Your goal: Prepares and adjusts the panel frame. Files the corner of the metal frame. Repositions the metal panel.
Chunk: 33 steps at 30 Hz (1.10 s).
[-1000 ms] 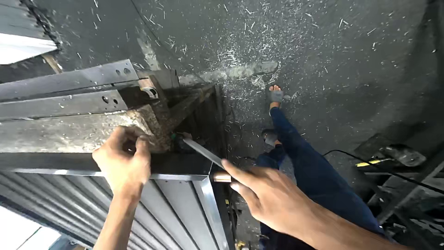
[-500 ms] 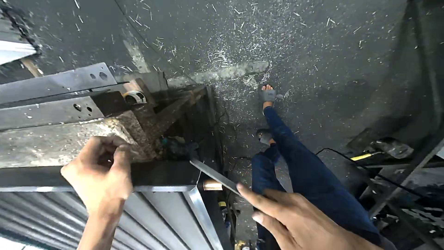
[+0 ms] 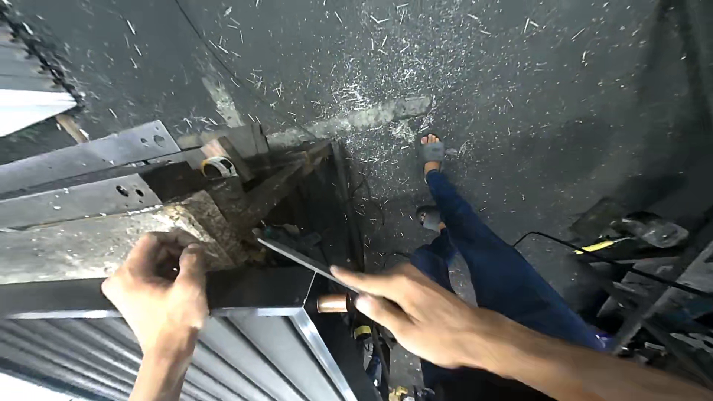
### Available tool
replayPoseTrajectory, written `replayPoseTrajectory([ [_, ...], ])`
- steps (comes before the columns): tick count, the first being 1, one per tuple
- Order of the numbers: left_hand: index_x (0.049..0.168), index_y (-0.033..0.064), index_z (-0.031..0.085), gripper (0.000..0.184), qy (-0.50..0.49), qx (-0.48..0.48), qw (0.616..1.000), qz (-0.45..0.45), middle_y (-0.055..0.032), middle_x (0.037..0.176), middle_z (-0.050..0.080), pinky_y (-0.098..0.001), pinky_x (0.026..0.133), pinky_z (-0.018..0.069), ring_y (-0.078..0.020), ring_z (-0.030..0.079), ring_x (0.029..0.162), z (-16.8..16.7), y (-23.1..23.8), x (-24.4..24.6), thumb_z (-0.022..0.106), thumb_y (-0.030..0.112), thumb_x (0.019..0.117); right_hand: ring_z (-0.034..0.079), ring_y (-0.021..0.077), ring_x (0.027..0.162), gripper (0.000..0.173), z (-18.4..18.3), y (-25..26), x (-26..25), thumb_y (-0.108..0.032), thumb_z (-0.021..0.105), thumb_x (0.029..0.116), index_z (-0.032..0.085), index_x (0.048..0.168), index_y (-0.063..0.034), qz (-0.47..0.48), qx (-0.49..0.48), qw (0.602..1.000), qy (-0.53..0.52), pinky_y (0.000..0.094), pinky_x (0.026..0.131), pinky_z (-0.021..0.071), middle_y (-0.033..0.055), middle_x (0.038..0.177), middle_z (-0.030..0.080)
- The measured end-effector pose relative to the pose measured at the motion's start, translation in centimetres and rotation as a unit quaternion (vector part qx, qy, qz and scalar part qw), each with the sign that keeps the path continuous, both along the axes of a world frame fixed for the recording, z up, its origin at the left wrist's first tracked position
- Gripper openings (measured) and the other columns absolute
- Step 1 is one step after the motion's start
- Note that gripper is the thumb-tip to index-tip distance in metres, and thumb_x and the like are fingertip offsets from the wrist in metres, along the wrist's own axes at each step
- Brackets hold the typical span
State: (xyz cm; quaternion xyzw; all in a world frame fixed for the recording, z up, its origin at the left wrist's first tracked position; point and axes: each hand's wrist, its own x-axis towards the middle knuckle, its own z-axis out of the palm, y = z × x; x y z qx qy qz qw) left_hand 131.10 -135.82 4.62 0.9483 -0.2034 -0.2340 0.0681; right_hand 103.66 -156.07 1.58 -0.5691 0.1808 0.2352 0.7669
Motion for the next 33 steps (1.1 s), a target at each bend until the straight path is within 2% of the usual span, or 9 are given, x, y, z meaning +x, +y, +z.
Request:
replayPoseTrajectory([
  [4,0.108,0.0044,0.062,0.021,0.005,0.015,1.0,0.017,-0.0014,0.084,0.063,-0.0233,0.06,0.0487,-0.0025,0.058,0.066,0.3,0.4,-0.6,0.055,0.021,0.0975,0.063,0.0203,0.065,0.046,3.7,0.3,-3.6,-0.036,0.044,0.1084,0.052,0.153,-0.0261,0.0,-0.133,0.99,-0.035,0.0389,0.056,0.0538,0.0054,0.081,0.066],
  [8,0.107,0.0095,0.063,0.019,0.001,0.01,1.0,0.016,0.0005,0.081,0.064,-0.0271,0.056,0.0501,-0.005,0.059,0.063,0.3,0.9,-0.4,0.056,0.024,0.0977,0.069,0.0222,0.077,0.047,5.0,1.0,0.7,-0.038,0.043,0.1088,0.048,0.155,-0.0302,0.043,-0.119,0.992,0.015,0.0442,0.067,0.0579,0.0054,0.092,0.072],
  [12,0.106,0.0071,0.064,0.021,-0.006,0.003,1.0,0.008,-0.0032,0.083,0.065,-0.0324,0.06,0.0504,-0.0094,0.06,0.066,-0.1,0.2,-0.3,0.055,0.025,0.0975,0.064,0.0275,0.061,0.045,9.3,1.1,-3.3,-0.032,0.051,0.1077,0.054,0.152,-0.0239,0.021,-0.151,0.987,0.049,0.0454,0.051,0.0523,0.0136,0.085,0.068],
  [14,0.106,0.0098,0.065,0.021,-0.01,0.017,1.0,0.011,-0.0026,0.083,0.066,-0.0334,0.059,0.0508,-0.0099,0.061,0.066,0.0,0.5,-0.4,0.055,0.027,0.0977,0.064,0.0238,0.063,0.046,8.1,1.4,-2.2,-0.035,0.048,0.1075,0.053,0.152,-0.0272,0.029,-0.179,0.983,0.036,0.0443,0.053,0.0541,0.0087,0.083,0.068],
  [17,0.105,0.0116,0.065,0.021,-0.02,0.032,0.999,0.013,-0.0041,0.082,0.066,-0.0426,0.06,0.0503,-0.0162,0.062,0.067,0.2,0.5,-0.3,0.055,0.028,0.0982,0.069,0.0227,0.079,0.047,5.5,0.6,2.2,-0.041,0.041,0.109,0.047,0.155,-0.0328,0.086,-0.164,0.982,0.024,0.0466,0.069,0.0578,0.0047,0.089,0.071],
  [22,0.104,0.0094,0.067,0.025,-0.028,0.012,1.0,0.006,-0.0046,0.081,0.066,-0.0426,0.06,0.0497,-0.0155,0.062,0.066,-0.2,-0.1,-0.2,0.054,0.03,0.0968,0.065,0.0261,0.064,0.046,7.8,-1.8,-1.8,-0.038,0.046,0.1084,0.05,0.154,-0.029,0.098,-0.212,0.972,-0.014,0.0458,0.054,0.0536,0.0088,0.083,0.068],
  [25,0.102,0.0099,0.067,0.026,-0.03,0.016,0.999,0.011,-0.0046,0.079,0.066,-0.045,0.061,0.0487,-0.0164,0.061,0.066,0.1,0.1,-0.2,0.055,0.031,0.0948,0.067,0.0199,0.07,0.045,5.6,0.0,1.6,-0.041,0.045,0.1081,0.052,0.152,-0.0329,0.098,-0.222,0.97,-0.011,0.0424,0.061,0.0569,0.0026,0.083,0.07],
  [30,0.105,0.0104,0.067,0.026,-0.028,0.012,1.0,0.002,-0.0037,0.079,0.065,-0.0407,0.058,0.0489,-0.0145,0.06,0.063,0.0,0.4,-0.1,0.053,0.031,0.0979,0.067,0.0237,0.067,0.046,9.1,2.6,-2.9,-0.031,0.051,0.1073,0.054,0.152,-0.0194,-0.009,-0.173,0.984,0.045,0.0435,0.058,0.0575,0.0117,0.089,0.071],
  [33,0.105,0.0087,0.067,0.026,-0.024,0.006,1.0,0.018,-0.0044,0.08,0.066,-0.0398,0.061,0.0487,-0.0128,0.06,0.065,0.0,0.2,-0.2,0.054,0.029,0.0956,0.063,0.0137,0.062,0.044,8.7,6.4,-2.6,-0.029,0.052,0.1058,0.059,0.148,-0.0159,-0.12,-0.168,0.975,0.079,0.0346,0.056,0.0555,0.0044,0.082,0.071],
])
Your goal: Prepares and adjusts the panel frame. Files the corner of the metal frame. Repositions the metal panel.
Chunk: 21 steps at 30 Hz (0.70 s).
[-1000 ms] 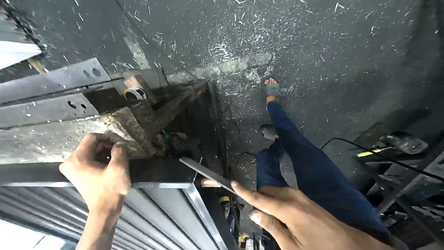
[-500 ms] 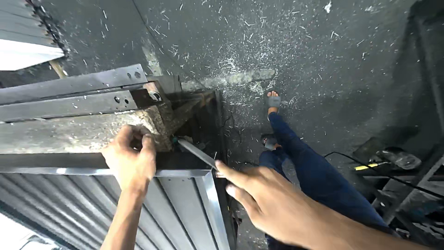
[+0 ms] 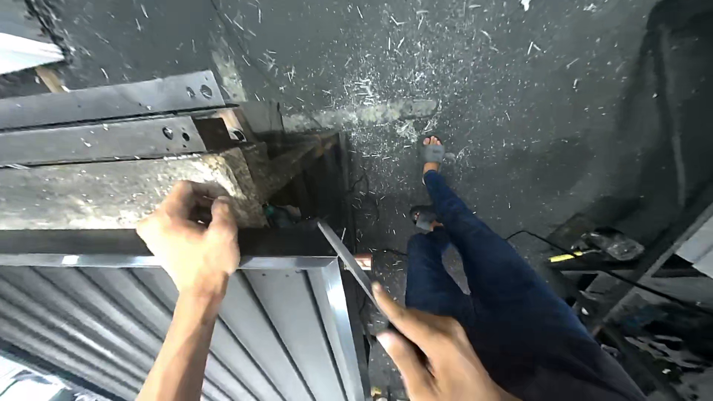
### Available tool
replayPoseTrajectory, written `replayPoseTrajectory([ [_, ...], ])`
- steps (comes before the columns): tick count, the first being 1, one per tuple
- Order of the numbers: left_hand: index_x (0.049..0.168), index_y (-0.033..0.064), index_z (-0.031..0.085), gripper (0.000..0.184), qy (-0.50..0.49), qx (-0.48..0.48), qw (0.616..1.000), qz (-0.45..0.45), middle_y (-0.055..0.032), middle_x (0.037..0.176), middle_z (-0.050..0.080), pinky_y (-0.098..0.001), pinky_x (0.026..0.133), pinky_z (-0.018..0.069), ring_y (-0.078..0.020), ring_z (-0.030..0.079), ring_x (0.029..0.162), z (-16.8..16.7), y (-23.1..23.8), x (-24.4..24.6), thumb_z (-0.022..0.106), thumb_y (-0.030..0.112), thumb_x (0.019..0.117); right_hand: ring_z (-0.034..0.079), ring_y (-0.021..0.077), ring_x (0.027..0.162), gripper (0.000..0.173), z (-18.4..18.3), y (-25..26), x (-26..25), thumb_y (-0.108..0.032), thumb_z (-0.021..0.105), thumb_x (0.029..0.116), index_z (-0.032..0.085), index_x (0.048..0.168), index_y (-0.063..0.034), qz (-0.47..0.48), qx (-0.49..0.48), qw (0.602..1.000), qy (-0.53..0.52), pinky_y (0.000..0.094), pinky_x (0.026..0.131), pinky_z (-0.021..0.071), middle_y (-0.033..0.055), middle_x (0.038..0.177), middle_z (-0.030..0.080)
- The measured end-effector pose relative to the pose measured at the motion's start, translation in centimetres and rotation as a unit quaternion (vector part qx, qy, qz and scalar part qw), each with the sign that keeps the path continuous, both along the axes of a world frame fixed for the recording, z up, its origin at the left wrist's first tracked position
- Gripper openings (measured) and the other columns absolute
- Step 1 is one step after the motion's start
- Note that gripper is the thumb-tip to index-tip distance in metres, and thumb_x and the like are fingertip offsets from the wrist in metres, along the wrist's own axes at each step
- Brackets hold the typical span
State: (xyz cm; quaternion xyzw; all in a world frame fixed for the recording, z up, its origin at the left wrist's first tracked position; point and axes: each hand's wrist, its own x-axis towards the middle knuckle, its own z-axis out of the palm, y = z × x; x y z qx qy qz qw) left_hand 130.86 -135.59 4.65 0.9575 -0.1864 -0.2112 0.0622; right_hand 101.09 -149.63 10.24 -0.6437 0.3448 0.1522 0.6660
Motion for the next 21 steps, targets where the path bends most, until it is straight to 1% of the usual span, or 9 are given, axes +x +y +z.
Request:
replayPoseTrajectory([
  [3,0.104,0.0111,0.067,0.023,-0.008,-0.007,1.0,0.004,-0.0012,0.076,0.064,-0.0368,0.057,0.047,-0.0102,0.058,0.061,0.0,0.1,0.1,0.054,0.028,0.0951,0.065,0.0076,0.066,0.045,-1.6,2.3,3.3,-0.03,0.052,0.1061,0.058,0.147,-0.0122,-0.1,0.012,0.995,0.004,0.0308,0.061,0.0579,0.0002,0.083,0.073],
  [6,0.106,0.0114,0.067,0.023,0.003,-0.003,1.0,-0.005,-0.0017,0.078,0.064,-0.0339,0.056,0.0473,-0.0101,0.058,0.061,0.0,0.5,0.0,0.054,0.029,0.0982,0.069,0.0132,0.068,0.045,1.7,2.5,0.6,-0.021,0.055,0.1047,0.058,0.144,0.0001,-0.11,0.059,0.992,0.001,0.0344,0.065,0.0604,0.0088,0.088,0.076],
  [7,0.105,0.0091,0.067,0.023,-0.001,-0.01,1.0,-0.001,-0.003,0.078,0.064,-0.0346,0.058,0.0472,-0.0103,0.057,0.061,-0.2,0.2,0.0,0.055,0.027,0.0968,0.068,0.014,0.068,0.045,2.0,2.7,0.0,-0.021,0.055,0.1051,0.057,0.144,0.001,-0.111,0.068,0.991,-0.002,0.0344,0.065,0.0598,0.0098,0.088,0.075],
  [11,0.107,0.0062,0.065,0.025,0.001,0.002,1.0,0.014,-0.0069,0.081,0.065,-0.0409,0.063,0.0477,-0.015,0.059,0.066,0.1,0.2,0.1,0.056,0.027,0.0963,0.062,0.0069,0.064,0.046,-1.4,3.4,3.4,-0.027,0.052,0.1065,0.055,0.15,-0.0118,-0.133,0.043,0.99,0.001,0.0294,0.061,0.0572,0.0009,0.083,0.071],
  [13,0.106,0.0068,0.066,0.024,-0.001,-0.002,1.0,0.008,-0.0057,0.08,0.064,-0.0393,0.061,0.0477,-0.0138,0.058,0.064,0.3,0.0,0.1,0.056,0.026,0.0964,0.064,0.0093,0.065,0.047,-0.5,3.2,2.3,-0.027,0.051,0.1063,0.055,0.149,-0.009,-0.123,0.044,0.991,-0.02,0.0309,0.061,0.0583,0.0042,0.087,0.073],
  [15,0.105,0.0066,0.066,0.023,-0.005,-0.026,1.0,0.002,-0.004,0.078,0.064,-0.0328,0.058,0.0472,-0.0092,0.057,0.062,-0.1,-0.1,0.1,0.056,0.025,0.0957,0.068,0.0143,0.07,0.045,1.1,2.4,-0.3,-0.024,0.054,0.1057,0.058,0.146,-0.0044,-0.089,0.047,0.994,-0.031,0.0334,0.065,0.0597,0.0105,0.092,0.075],
  [16,0.105,0.0063,0.066,0.023,-0.006,-0.036,0.999,0.008,-0.003,0.078,0.063,-0.0296,0.057,0.0463,-0.007,0.055,0.061,-0.1,0.1,0.0,0.056,0.024,0.0952,0.068,0.0147,0.072,0.045,1.2,2.0,-0.8,-0.025,0.054,0.1057,0.058,0.146,-0.0056,-0.07,0.045,0.996,-0.031,0.0334,0.066,0.0594,0.0105,0.093,0.074],
  [20,0.106,0.0047,0.065,0.023,-0.003,-0.056,0.998,0.021,-0.0033,0.08,0.063,-0.0287,0.059,0.0479,-0.0063,0.056,0.063,-0.1,0.6,-0.1,0.056,0.022,0.0947,0.068,0.0135,0.075,0.046,-2.2,1.4,2.3,-0.034,0.051,0.1065,0.056,0.15,-0.0205,-0.016,-0.024,0.999,-0.044,0.0362,0.065,0.0598,0.0041,0.093,0.073],
  [21,0.106,0.0052,0.066,0.023,-0.005,-0.055,0.998,0.021,-0.0031,0.08,0.063,-0.0284,0.059,0.0483,-0.0061,0.057,0.063,0.0,0.7,-0.1,0.056,0.023,0.0946,0.067,0.0142,0.072,0.047,-2.1,1.2,2.2,-0.036,0.05,0.1068,0.054,0.152,-0.0234,0.004,-0.039,0.998,-0.039,0.0367,0.061,0.0586,0.004,0.091,0.072],
])
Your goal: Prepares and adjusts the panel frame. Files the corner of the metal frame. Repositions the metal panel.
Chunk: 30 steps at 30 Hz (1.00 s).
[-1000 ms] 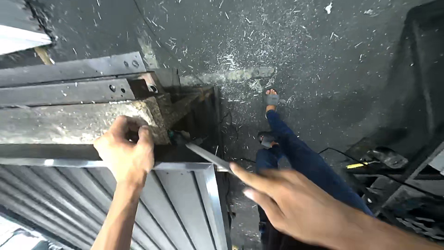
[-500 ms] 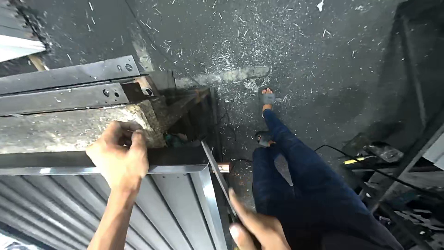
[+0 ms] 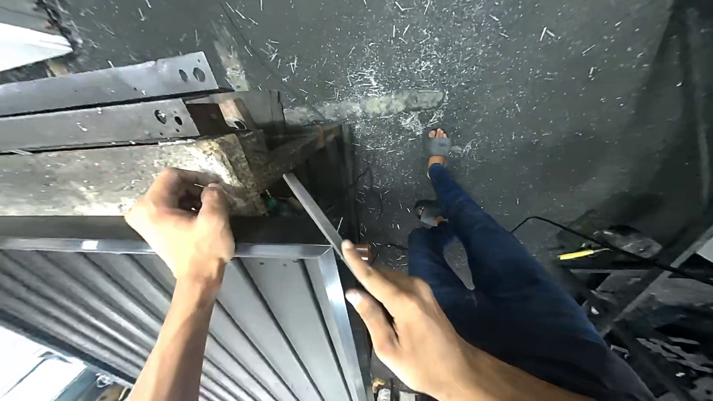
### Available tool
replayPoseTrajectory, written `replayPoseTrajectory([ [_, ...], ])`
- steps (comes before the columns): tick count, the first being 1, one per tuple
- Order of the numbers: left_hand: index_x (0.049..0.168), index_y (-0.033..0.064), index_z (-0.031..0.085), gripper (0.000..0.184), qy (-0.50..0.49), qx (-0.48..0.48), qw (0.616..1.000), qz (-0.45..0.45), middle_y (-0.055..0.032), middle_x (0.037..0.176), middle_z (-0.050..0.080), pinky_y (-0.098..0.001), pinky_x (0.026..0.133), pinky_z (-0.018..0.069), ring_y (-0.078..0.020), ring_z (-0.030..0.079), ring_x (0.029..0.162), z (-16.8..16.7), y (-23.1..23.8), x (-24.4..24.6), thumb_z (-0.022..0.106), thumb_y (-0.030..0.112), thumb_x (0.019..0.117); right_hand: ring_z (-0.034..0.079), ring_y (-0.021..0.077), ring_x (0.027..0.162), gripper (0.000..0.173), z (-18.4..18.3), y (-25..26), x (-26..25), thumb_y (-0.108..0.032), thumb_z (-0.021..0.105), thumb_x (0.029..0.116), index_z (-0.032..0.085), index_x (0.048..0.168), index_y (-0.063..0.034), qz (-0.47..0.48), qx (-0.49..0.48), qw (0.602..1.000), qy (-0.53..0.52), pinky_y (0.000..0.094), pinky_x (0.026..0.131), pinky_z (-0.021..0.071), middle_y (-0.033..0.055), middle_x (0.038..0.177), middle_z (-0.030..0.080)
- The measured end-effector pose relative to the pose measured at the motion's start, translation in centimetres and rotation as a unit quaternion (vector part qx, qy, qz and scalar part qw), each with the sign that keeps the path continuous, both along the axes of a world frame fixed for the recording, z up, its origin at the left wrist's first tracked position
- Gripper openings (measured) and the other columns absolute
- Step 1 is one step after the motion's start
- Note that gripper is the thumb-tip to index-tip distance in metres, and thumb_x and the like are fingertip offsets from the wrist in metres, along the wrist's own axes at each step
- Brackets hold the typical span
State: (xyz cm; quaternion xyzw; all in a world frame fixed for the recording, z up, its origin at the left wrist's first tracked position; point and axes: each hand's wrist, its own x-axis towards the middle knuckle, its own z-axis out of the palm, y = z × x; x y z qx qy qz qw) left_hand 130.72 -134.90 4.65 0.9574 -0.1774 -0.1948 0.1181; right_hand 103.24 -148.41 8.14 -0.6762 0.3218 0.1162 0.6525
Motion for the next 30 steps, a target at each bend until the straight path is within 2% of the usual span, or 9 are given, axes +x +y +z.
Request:
replayPoseTrajectory([
  [3,0.105,0.006,0.066,0.023,-0.001,-0.001,1.0,-0.008,-0.0016,0.079,0.063,-0.0277,0.058,0.0485,-0.0054,0.057,0.062,-0.2,-0.3,0.1,0.056,0.024,0.0943,0.059,0.0186,0.055,0.046,2.1,-1.0,-3.0,-0.036,0.051,0.1063,0.055,0.15,-0.0228,0.061,-0.048,0.997,0.017,0.0371,0.044,0.0495,0.0074,0.081,0.065],
  [8,0.104,0.0057,0.065,0.022,-0.007,0.018,1.0,0.005,-0.0029,0.079,0.062,-0.0291,0.058,0.0468,-0.0068,0.056,0.062,0.0,-0.2,-0.2,0.056,0.023,0.0943,0.061,0.0179,0.056,0.047,-0.4,-1.2,0.9,-0.036,0.05,0.1057,0.054,0.151,-0.0253,0.093,-0.119,0.988,-0.013,0.0362,0.047,0.0507,0.0053,0.082,0.067],
  [13,0.106,0.0051,0.066,0.023,-0.006,0.026,1.0,-0.003,-0.0048,0.08,0.064,-0.0329,0.06,0.0482,-0.0095,0.058,0.064,-0.1,-0.5,0.0,0.056,0.023,0.0949,0.052,0.0188,0.047,0.046,2.2,-1.6,-3.2,-0.038,0.05,0.1058,0.055,0.15,-0.0273,0.141,-0.161,0.977,0.005,0.0347,0.038,0.0416,0.0074,0.081,0.061],
  [15,0.106,0.0054,0.065,0.023,-0.003,0.028,1.0,0.004,-0.0045,0.08,0.064,-0.0318,0.06,0.048,-0.0089,0.057,0.063,-0.1,-0.4,-0.1,0.056,0.023,0.0945,0.055,0.0187,0.048,0.045,1.0,-1.4,-1.6,-0.037,0.051,0.1047,0.057,0.148,-0.0271,0.123,-0.163,0.979,-0.004,0.0352,0.04,0.0448,0.0067,0.08,0.064],
  [18,0.106,0.0063,0.066,0.022,-0.006,0.032,0.999,0.007,-0.0048,0.081,0.065,-0.0337,0.06,0.0487,-0.0097,0.058,0.064,0.0,-0.5,0.0,0.056,0.023,0.0952,0.063,0.0191,0.059,0.048,0.1,-0.5,0.5,-0.037,0.05,0.1064,0.053,0.152,-0.0254,0.065,-0.083,0.994,-0.007,0.038,0.049,0.0534,0.0076,0.087,0.068],
  [22,0.104,0.0065,0.066,0.023,-0.008,0.028,1.0,0.001,-0.0023,0.078,0.063,-0.0302,0.058,0.0472,-0.0069,0.056,0.062,-0.2,-0.9,0.0,0.056,0.024,0.0949,0.062,0.0186,0.061,0.046,2.2,0.7,-3.9,-0.032,0.055,0.1057,0.057,0.149,-0.0167,0.0,0.029,0.999,0.015,0.0371,0.051,0.0538,0.0099,0.086,0.069],
  [24,0.106,0.0061,0.066,0.023,-0.001,0.031,0.999,0.009,-0.0032,0.08,0.063,-0.0305,0.06,0.0475,-0.0073,0.057,0.063,-0.1,-0.6,-0.1,0.056,0.024,0.0949,0.065,0.0124,0.065,0.046,1.2,2.0,-2.1,-0.028,0.054,0.1057,0.057,0.148,-0.0109,-0.08,0.069,0.994,0.003,0.0324,0.059,0.0581,0.0065,0.088,0.072],
  [26,0.106,0.0073,0.066,0.023,-0.008,0.035,0.999,0.012,-0.0028,0.08,0.063,-0.0313,0.06,0.0471,-0.0076,0.056,0.063,0.0,-0.6,0.0,0.056,0.024,0.0948,0.061,0.0081,0.061,0.046,0.3,2.8,0.9,-0.026,0.052,0.1067,0.054,0.15,-0.0088,-0.163,0.122,0.979,0.005,0.0293,0.057,0.057,0.0032,0.084,0.071],
  [30,0.106,0.0058,0.067,0.024,-0.009,0.017,1.0,-0.003,-0.0042,0.08,0.063,-0.0323,0.059,0.0481,-0.0088,0.057,0.063,-0.1,-0.6,0.1,0.056,0.025,0.0953,0.065,0.0128,0.064,0.047,3.6,2.8,-1.7,-0.021,0.052,0.1068,0.053,0.149,0.0003,-0.167,0.177,0.97,0.022,0.0332,0.059,0.0591,0.0112,0.093,0.074],
])
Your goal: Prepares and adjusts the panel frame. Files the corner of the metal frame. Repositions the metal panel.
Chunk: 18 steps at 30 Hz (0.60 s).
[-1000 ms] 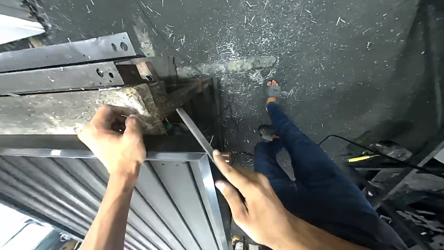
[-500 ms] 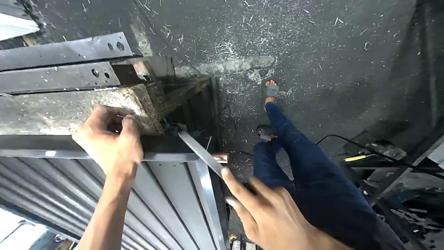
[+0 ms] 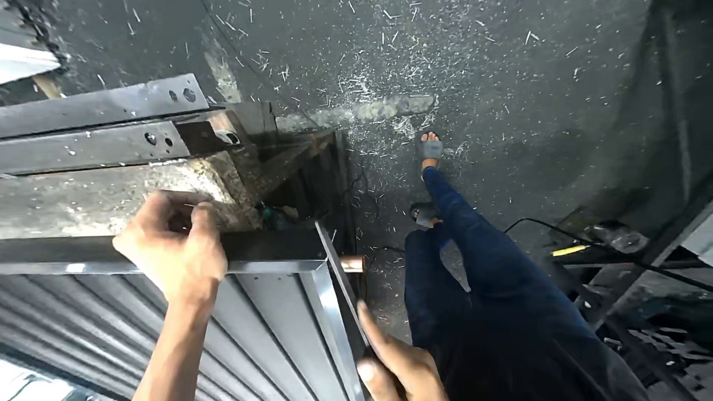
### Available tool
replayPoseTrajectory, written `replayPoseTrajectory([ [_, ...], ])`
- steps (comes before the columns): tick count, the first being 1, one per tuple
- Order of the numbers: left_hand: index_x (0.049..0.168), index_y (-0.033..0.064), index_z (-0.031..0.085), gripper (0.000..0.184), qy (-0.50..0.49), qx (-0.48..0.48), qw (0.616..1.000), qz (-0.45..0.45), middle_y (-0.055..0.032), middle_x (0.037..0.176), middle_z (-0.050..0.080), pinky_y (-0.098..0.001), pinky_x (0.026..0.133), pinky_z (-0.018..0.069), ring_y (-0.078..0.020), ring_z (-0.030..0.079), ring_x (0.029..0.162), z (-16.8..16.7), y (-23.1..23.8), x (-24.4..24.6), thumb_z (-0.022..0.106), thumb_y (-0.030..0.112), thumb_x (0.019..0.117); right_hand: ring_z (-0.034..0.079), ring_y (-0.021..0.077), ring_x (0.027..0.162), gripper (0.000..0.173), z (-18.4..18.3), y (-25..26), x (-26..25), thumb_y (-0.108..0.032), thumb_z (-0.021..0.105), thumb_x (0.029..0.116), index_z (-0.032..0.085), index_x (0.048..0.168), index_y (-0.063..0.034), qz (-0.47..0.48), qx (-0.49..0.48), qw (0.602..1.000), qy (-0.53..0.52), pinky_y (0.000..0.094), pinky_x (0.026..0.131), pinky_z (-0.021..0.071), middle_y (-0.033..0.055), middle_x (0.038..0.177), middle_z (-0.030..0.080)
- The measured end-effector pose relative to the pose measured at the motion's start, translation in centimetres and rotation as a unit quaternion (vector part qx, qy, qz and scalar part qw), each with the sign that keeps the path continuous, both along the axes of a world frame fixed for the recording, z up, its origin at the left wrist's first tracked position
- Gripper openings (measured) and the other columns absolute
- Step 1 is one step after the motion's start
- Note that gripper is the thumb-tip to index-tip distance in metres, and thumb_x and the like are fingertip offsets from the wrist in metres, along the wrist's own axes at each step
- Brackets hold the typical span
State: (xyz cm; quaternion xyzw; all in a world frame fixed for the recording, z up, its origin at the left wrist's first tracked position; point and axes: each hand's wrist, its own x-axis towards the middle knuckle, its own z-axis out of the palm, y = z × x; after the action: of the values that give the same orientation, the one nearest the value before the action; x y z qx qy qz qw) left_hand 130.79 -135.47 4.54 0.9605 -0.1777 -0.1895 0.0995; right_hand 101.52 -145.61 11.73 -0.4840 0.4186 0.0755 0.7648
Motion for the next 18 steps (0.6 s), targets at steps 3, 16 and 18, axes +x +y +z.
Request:
replayPoseTrajectory([
  [3,0.106,0.0051,0.066,0.023,-0.001,0.002,1.0,0.013,-0.0043,0.08,0.063,-0.0315,0.059,0.0473,-0.0081,0.056,0.063,-0.1,0.3,-0.1,0.055,0.023,0.095,0.062,0.0108,0.057,0.047,-0.5,0.2,1.2,-0.019,0.053,0.1063,0.051,0.151,-0.0021,-0.029,0.03,0.999,0.014,0.0321,0.053,0.0581,0.0077,0.087,0.072],
  [16,0.109,0.0077,0.065,0.022,0.024,0.046,0.999,-0.014,-0.0049,0.082,0.064,-0.0347,0.06,0.0484,-0.0113,0.058,0.065,0.5,0.4,-0.1,0.054,0.024,0.0985,0.067,0.0109,0.085,0.047,-5.2,-9.8,0.7,-0.042,0.043,0.1092,0.046,0.156,-0.0344,0.27,0.018,0.963,-0.003,0.0365,0.079,0.0567,0.0008,0.104,0.073],
  [18,0.108,0.0075,0.065,0.022,0.028,0.044,0.999,-0.009,-0.0046,0.083,0.065,-0.0338,0.06,0.0487,-0.0105,0.059,0.065,0.3,0.4,-0.2,0.054,0.024,0.098,0.067,0.0111,0.081,0.046,-5.1,-9.7,-2.0,-0.038,0.044,0.1093,0.051,0.153,-0.0266,0.242,-0.018,0.969,-0.041,0.035,0.076,0.0577,0.0028,0.1,0.073],
])
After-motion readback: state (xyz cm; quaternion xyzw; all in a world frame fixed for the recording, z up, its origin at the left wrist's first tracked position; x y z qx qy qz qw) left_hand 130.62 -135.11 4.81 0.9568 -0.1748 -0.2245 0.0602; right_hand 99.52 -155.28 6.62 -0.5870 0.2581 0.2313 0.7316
